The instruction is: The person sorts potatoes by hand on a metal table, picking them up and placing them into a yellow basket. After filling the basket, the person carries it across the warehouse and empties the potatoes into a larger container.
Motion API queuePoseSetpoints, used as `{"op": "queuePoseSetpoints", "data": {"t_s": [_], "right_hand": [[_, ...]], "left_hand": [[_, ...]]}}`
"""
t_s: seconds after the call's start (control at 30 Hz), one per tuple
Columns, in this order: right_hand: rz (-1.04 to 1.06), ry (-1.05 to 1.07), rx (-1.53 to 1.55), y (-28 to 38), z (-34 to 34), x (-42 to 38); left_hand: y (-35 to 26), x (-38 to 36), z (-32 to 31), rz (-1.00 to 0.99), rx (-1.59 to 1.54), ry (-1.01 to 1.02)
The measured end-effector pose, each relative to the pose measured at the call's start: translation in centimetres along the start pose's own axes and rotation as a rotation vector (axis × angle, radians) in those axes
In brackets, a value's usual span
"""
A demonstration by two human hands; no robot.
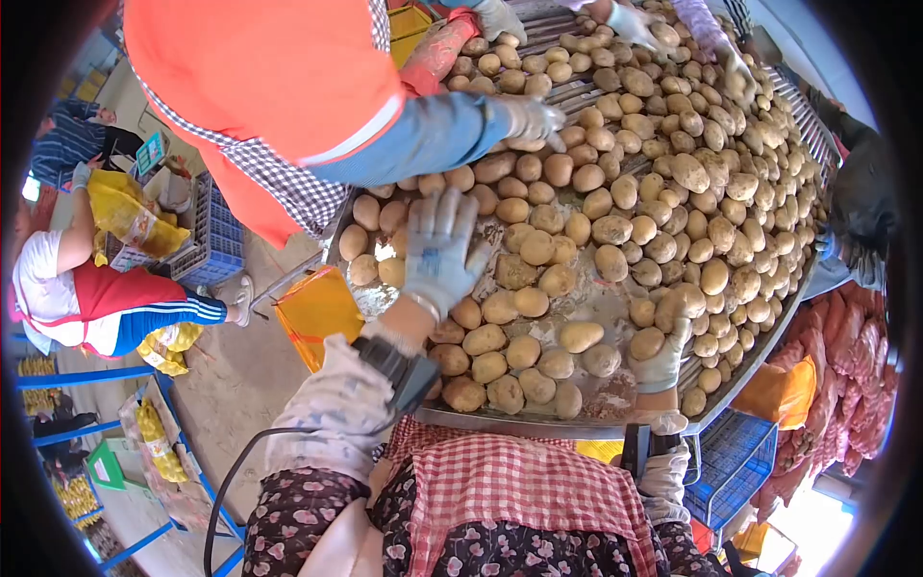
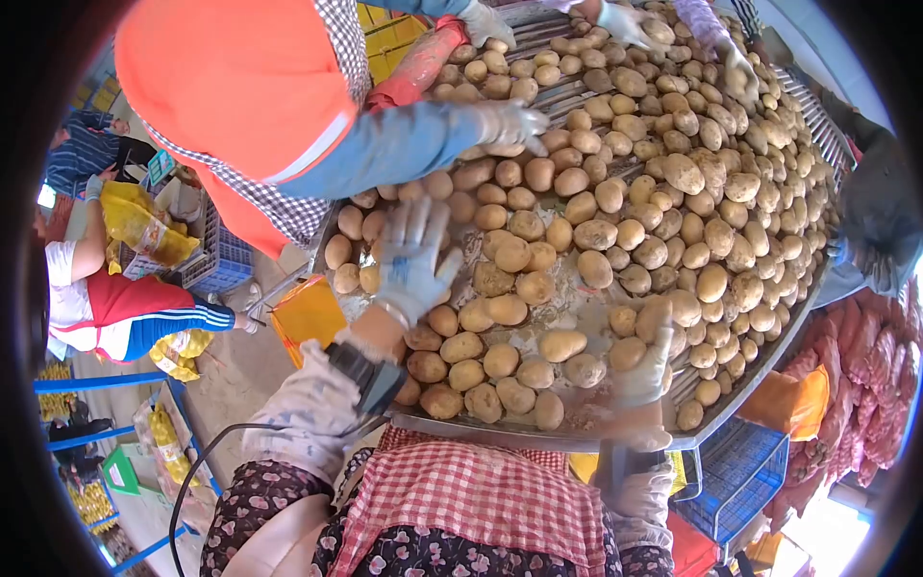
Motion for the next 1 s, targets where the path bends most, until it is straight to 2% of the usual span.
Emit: {"op": "queuePoseSetpoints", "data": {"t_s": [0.03, 0.07, 0.13, 0.17, 0.2, 0.23, 0.27, 0.33, 0.4, 0.43, 0.47, 0.5, 0.53, 0.57, 0.6, 0.67, 0.7, 0.73, 0.8, 0.83, 0.87, 0.9, 0.93, 0.97, 1.0], "right_hand": [[-0.176, -0.051, -0.142, 0.3, 3.0, 0.3], [-0.175, -0.047, -0.151, -0.8, 4.7, 0.6], [-0.024, -0.01, -0.652, -1.7, 6.9, 1.6], [0.067, -0.063, -0.971, -1.8, 5.7, 1.4], [0.066, -0.072, -0.963, -2.2, 4.6, 1.2], [0.078, -0.056, -1.297, -1.6, 1.6, 0.8], [0.077, -0.037, -1.635, -1.3, -0.8, 0.2], [0.015, -0.077, -1.581, -1.6, -0.9, 0.9], [0.043, -0.061, -1.601, -2.1, -0.4, 1.9], [-0.059, -0.057, -1.591, -1.9, -0.9, 2.2], [-0.064, -0.077, -1.59, -2.0, -0.9, 2.6], [-0.026, -0.073, -1.559, -2.1, -0.8, 2.7], [0.015, -0.07, -1.527, -2.2, -0.3, 3.0], [0.025, -0.049, -1.349, -2.6, 0.8, 3.3], [0.032, -0.071, -1.347, -1.7, 2.5, 3.2], [-0.39, 0.493, 0.492, -1.7, 1.3, 1.9], [-0.222, 0.339, 0.348, -1.3, 2.0, 0.8], [-0.129, 0.138, 0.212, 0.6, -0.7, -0.8], [0.05, 0.213, 0.17, 2.8, -2.1, -3.4], [0.1, 0.158, 0.155, 3.3, -0.9, -4.4], [0.163, 0.119, -0.11, 3.6, 0.8, -4.9], [0.208, 0.073, -0.371, 3.9, 2.3, -5.4], [0.245, 0.011, -0.377, 4.2, 3.2, -6.3], [0.129, -0.046, 0.056, 4.2, 4.4, -6.9], [0.059, -0.08, 0.489, 4.4, 5.7, -7.9]], "left_hand": [[1.1, 0.4, -0.6, 0.049, 0.148, -0.045], [1.6, 0.6, -1.0, 0.105, 0.296, -0.098], [1.5, -0.8, -1.2, 0.11, 0.273, -0.049], [1.4, -2.1, -1.6, 0.078, 0.27, 0.02], [1.4, -2.5, -1.8, 0.042, 0.272, 0.088], [1.5, -2.5, -1.8, 0.008, 0.263, -0.02], [1.1, -2.0, -0.9, 0.0, 0.263, -0.007], [0.1, 1.1, 0.4, 0.062, 0.328, 0.12], [0.3, 4.1, -0.2, 0.063, 0.302, 0.145], [0.2, 5.2, -0.3, 0.051, 0.355, 0.146], [-0.1, 6.1, -0.2, 0.036, 0.408, 0.149], [-0.3, 6.5, 0.1, 0.033, 0.375, 0.172], [-0.6, 6.4, 0.2, -0.004, 0.36, 0.099], [-0.8, 5.8, -0.3, -0.038, 0.403, 0.103], [-1.1, 5.3, -0.9, -0.071, 0.449, 0.101], [-1.6, 5.3, -1.0, -0.089, 0.46, 0.147], [-1.6, 5.3, -1.1, -0.086, 0.47, 0.198], [-1.8, 6.5, -0.7, -0.042, 0.45, 0.271], [-0.4, 8.6, -1.8, -0.096, 0.38, 0.278], [-1.2, 9.3, -1.3, -0.023, 0.292, 0.349], [-1.8, 9.6, -0.7, 0.052, 0.211, 0.426], [-1.8, 9.5, -1.1, 0.004, 0.163, 0.382], [-1.0, 9.1, -1.3, -0.045, 0.113, 0.34], [0.9, 9.2, -2.8, -0.174, 0.047, 0.254], [1.0, 8.8, -3.0, -0.17, 0.049, 0.239]]}}
Point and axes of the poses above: each hand's wrist, its own x-axis towards the middle knuckle, its own z-axis out of the back of the hand, y = z × x, the point moved 4 cm from there along x, towards the middle knuckle, and after that the axes turned 11 degrees about y, right-handed, at the moved point
